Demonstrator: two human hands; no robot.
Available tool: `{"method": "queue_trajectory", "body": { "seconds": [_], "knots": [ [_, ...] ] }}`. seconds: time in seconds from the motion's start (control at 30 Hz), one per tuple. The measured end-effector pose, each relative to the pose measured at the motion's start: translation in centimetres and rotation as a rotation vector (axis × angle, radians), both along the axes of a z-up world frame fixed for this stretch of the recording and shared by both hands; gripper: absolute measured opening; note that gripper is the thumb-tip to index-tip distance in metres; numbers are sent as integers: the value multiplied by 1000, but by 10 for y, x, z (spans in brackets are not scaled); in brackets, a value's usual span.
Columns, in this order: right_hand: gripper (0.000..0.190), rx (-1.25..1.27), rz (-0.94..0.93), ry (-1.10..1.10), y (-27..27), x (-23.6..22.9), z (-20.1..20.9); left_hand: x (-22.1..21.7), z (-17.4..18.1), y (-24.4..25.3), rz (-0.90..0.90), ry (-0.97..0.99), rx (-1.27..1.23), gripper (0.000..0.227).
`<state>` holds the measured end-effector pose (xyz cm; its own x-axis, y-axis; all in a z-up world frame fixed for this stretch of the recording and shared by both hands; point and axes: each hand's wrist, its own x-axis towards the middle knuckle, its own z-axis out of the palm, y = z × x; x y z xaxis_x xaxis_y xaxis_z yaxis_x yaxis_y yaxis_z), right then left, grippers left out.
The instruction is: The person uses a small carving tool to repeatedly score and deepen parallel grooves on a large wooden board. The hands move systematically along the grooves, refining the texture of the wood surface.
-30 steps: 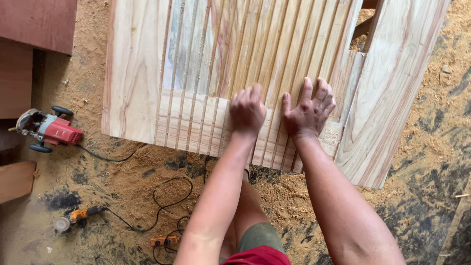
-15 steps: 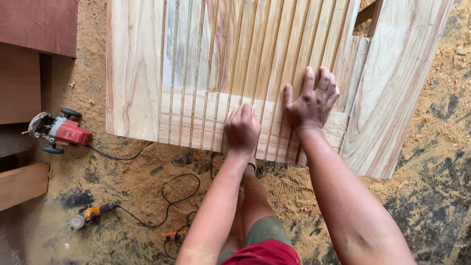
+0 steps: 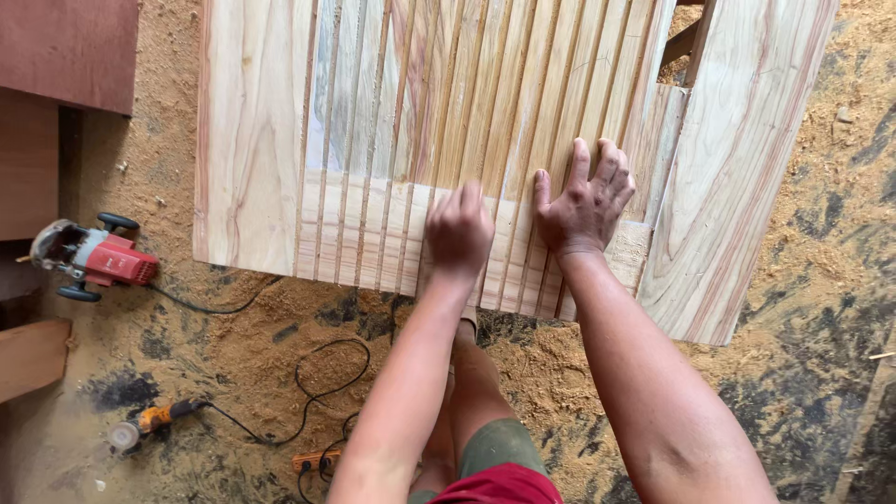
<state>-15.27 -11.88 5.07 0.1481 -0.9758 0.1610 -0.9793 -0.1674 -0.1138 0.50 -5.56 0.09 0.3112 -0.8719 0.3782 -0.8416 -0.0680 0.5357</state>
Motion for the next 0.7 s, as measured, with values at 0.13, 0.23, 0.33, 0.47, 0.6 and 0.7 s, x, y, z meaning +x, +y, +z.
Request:
{"method": "queue_trajectory", "body": {
  "seconds": [0.13,0.23,0.33,0.47,0.6,0.7],
  "knots": [
    [66,19,-11,6,3,-2,0,-3,17,6,13,64,24,9],
    [66,6,-6,-1,-5,4,0,-9,27,81,26,16,-4,9],
    [66,43,-13,-12,9,-1,-1,-17,17,103,43,-1,-25,7],
    [68,5,-11,-12,-4,2,7,-9,0,-7,53,6,51,15],
    [66,56,-21,-40,-1,5,8,6,15,-49,86,-59,-160,9],
    [66,57,-5,-49,5,3,9,9,34,19,-78,-34,143,11]
  ]
}}
